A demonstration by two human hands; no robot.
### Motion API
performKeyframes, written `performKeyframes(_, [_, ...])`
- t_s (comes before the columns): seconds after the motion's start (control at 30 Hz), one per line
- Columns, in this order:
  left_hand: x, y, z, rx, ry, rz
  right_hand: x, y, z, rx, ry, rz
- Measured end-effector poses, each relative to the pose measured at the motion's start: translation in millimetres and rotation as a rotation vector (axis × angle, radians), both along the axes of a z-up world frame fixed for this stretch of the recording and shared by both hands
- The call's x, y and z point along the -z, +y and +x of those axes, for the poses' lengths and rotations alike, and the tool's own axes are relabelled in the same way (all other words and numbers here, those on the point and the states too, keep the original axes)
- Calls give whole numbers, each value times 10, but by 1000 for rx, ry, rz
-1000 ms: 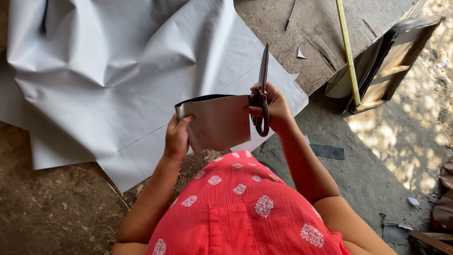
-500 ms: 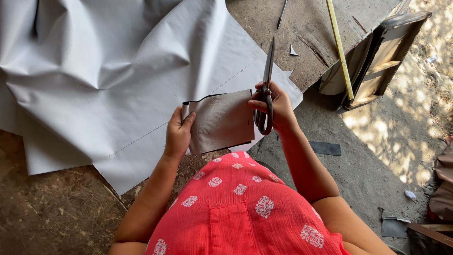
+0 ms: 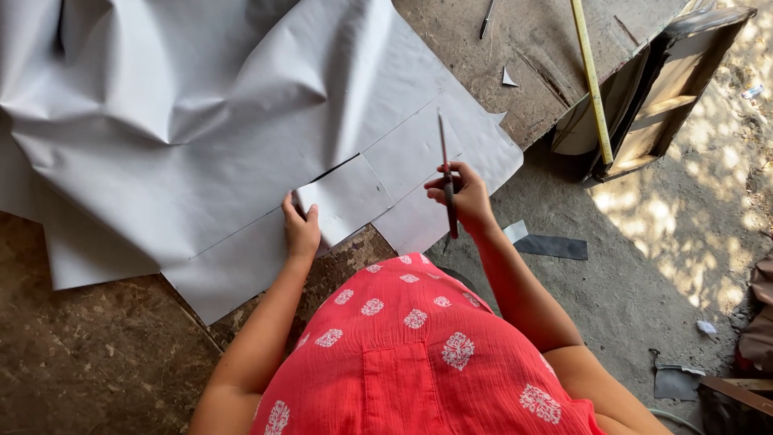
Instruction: Cutting out patterns from grey upholstery material using scissors on a workbench
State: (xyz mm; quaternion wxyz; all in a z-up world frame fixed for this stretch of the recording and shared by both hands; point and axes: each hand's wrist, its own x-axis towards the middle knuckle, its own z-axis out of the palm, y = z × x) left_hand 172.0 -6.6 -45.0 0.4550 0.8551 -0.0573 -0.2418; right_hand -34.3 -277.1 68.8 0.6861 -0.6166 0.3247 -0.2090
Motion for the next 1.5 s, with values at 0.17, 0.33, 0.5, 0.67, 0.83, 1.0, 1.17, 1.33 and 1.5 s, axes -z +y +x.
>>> performKeyframes(0.17, [-271, 412, 118, 645, -1013, 201, -88, -85, -289, 64, 49, -12])
performKeyframes(0.33, [-190, 395, 209, 1306, -1151, 522, -70, -176, -367, 99, 61, -15])
performKeyframes(0.5, [243, -66, 253, 1107, -1278, -39, -151, -138, -296, 99, 41, -12])
performKeyframes(0.67, [-856, -425, 133, 561, -759, -187, -152, -220, -345, 122, 43, -17])
performKeyframes(0.83, [-493, -235, 362, 159, -169, -58, -113, -292, -376, 136, 56, -10])
performKeyframes(1.0, [-85, 70, 368, 243, 25, 239, -27, -275, -286, 102, 89, 1])
performKeyframes(1.17, [133, 55, 339, 143, 53, 163, 94, -218, -86, 57, 109, 27])
performKeyframes(1.33, [-121, 36, 304, 159, 58, 145, 385, -158, 64, 6, 137, 46])
performKeyframes(1.5, [5, 83, 406, 227, 3, 69, 603, -63, 231, -71, 165, 53])
